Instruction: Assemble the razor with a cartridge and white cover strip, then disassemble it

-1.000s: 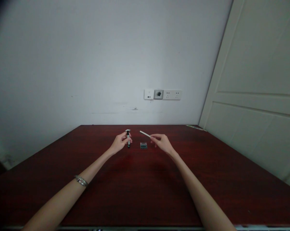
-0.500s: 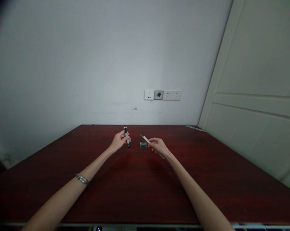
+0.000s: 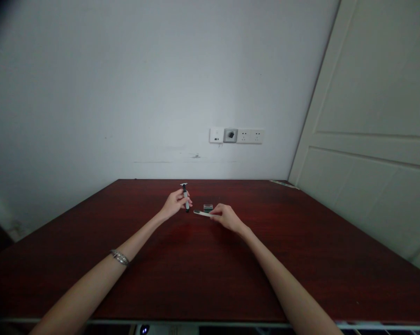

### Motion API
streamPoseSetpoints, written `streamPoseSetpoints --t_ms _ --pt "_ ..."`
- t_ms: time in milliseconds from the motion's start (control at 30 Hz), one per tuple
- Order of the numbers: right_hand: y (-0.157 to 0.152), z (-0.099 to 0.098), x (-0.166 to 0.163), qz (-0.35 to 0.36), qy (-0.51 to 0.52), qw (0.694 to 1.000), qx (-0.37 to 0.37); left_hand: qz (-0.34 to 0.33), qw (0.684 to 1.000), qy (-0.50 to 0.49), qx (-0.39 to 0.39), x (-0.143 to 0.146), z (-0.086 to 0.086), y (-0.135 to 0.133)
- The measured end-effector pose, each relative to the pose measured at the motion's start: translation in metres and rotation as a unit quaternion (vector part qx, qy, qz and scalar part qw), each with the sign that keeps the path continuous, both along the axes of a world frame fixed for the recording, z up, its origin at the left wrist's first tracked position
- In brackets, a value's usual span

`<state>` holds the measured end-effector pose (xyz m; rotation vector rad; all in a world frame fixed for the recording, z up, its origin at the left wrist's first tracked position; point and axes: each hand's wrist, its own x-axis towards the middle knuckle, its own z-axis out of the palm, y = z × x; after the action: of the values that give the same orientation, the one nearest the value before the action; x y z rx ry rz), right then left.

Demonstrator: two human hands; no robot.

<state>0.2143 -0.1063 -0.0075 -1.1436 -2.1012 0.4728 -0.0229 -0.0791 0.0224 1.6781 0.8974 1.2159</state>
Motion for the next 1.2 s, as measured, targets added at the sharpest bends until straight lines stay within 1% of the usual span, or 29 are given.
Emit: streamPoseSetpoints --t_ms 167,267,400,500,633,833,900,1000,1100,1200 --pt "0.007 -0.018 -0.007 0.021 -0.017 1.000 0.002 -0.009 1.000 -0.001 -0.003 0.001 -0.004 0.003" --pt "0.010 -0.024 -0.008 0.031 -0.021 0.999 0.007 -0.014 1.000 0.002 -0.005 0.002 -0.006 0.006" --pt "0.010 -0.024 -0.007 0.051 -0.037 0.998 0.015 -0.016 1.000 0.008 -0.008 0.002 -0.008 0.007" --pt "0.006 -0.021 -0.008 0.060 -0.061 0.996 0.034 -0.018 1.000 0.007 -0.009 0.002 -0.009 0.007" --pt "0.003 -0.020 -0.011 0.060 -0.091 0.992 0.061 -0.027 1.000 0.006 -0.015 0.003 -0.010 0.007" --pt "0.003 -0.023 -0.012 0.062 -0.103 0.990 0.074 -0.035 0.999 0.005 -0.020 0.003 -0.009 0.005" --pt "0.003 -0.021 -0.010 0.057 -0.094 0.991 0.074 -0.035 0.999 0.007 -0.019 0.003 -0.007 0.004" --pt "0.007 -0.010 -0.005 0.033 -0.065 0.994 0.081 -0.034 0.999 0.013 -0.022 0.004 -0.005 0.002" --pt "0.019 0.006 0.002 0.000 -0.038 0.994 0.101 -0.031 0.999 0.014 -0.031 0.004 -0.003 0.001" --pt "0.036 0.017 0.007 -0.010 -0.045 0.993 0.109 -0.030 0.999 0.016 -0.028 0.003 -0.003 0.002"
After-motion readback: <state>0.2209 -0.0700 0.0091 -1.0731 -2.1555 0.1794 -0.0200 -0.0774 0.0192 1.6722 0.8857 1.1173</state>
